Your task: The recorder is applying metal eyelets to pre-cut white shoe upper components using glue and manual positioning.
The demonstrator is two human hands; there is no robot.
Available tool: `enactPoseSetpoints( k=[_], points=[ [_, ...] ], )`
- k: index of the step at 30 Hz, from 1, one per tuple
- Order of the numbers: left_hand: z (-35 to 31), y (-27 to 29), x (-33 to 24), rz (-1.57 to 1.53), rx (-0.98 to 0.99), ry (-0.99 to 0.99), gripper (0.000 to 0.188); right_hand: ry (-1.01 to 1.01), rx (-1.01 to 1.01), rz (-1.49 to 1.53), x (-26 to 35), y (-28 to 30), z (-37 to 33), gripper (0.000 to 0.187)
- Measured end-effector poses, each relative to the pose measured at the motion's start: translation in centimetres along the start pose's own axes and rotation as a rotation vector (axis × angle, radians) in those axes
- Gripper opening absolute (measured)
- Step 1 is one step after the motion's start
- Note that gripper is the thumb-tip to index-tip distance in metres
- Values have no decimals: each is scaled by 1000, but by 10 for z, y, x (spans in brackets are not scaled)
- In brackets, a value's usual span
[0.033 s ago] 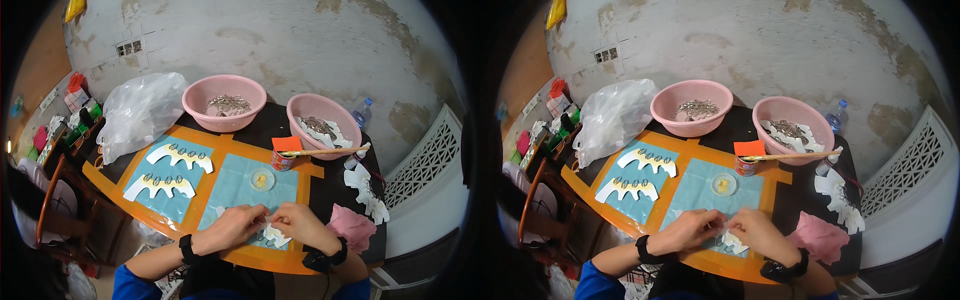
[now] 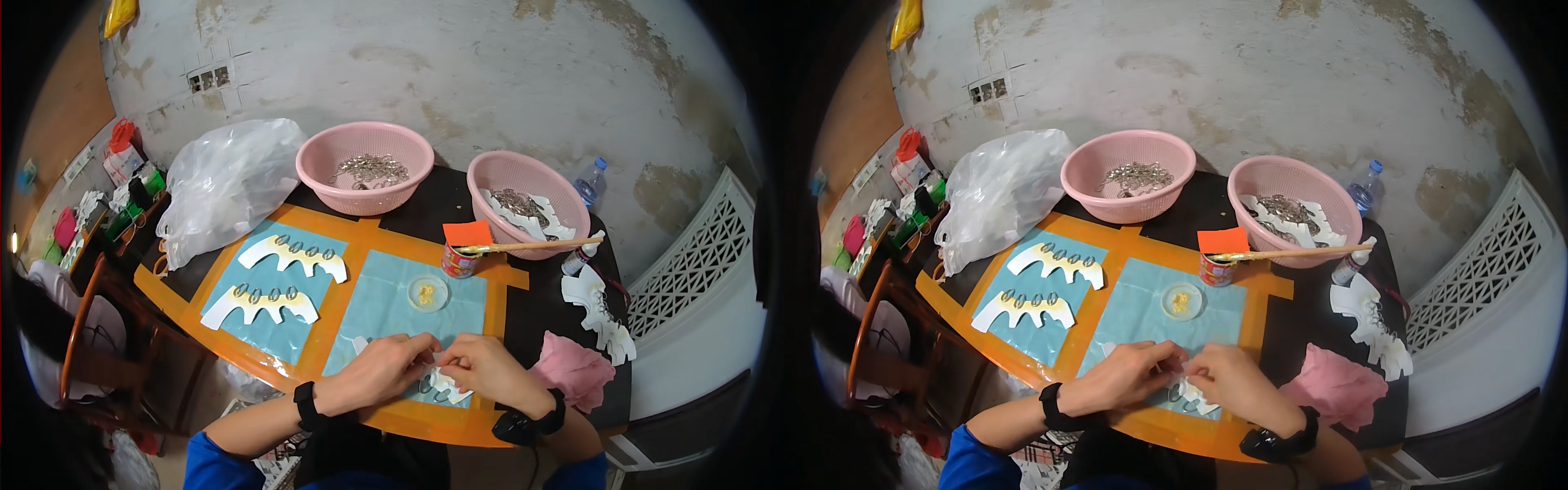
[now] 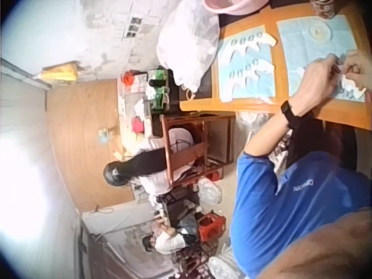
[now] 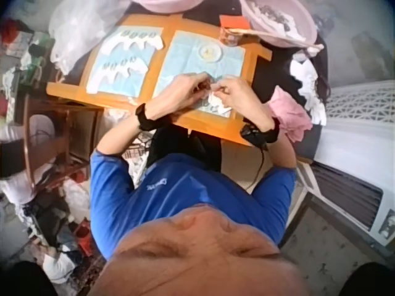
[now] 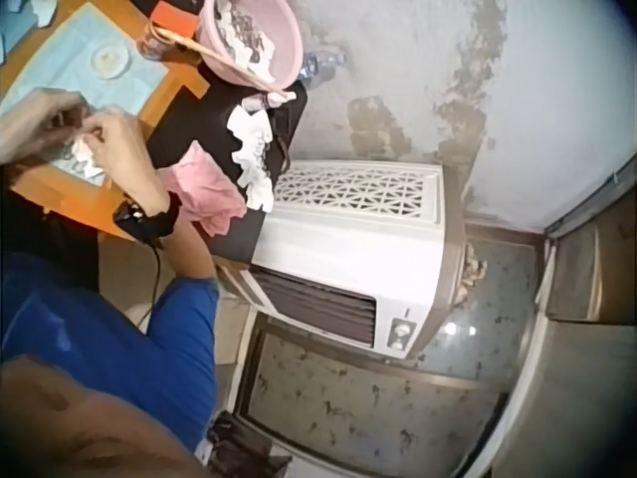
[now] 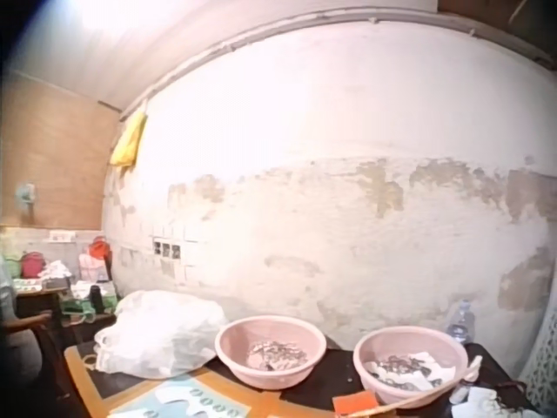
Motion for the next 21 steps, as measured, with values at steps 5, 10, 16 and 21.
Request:
enactPoseSetpoints(
  k=[5,10,16,21],
  points=[
    [3,-7,9,-15,4,-30,32,33,-118,-37,-7,-9,-8,7],
    [6,-9,12,-46,28,7,34,148,-212,-151,-4,-10,-15,7],
    [8,-7,9,47,47,-34,38,162,-194,-116,5,-12,-17,9],
    [12,-7,2,113,104,-76,46,127,-204,-104,2,-10,-19,10]
  ],
)
Point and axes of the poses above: each hand's wrist, its own z-axis towards the middle knuckle, its own y-axis out of the back of the hand, x = y × z, the point moved 8 cm from there along z, towards the middle knuckle, and after that the axes turned 6 degrees about z, right-handed, at the moved point
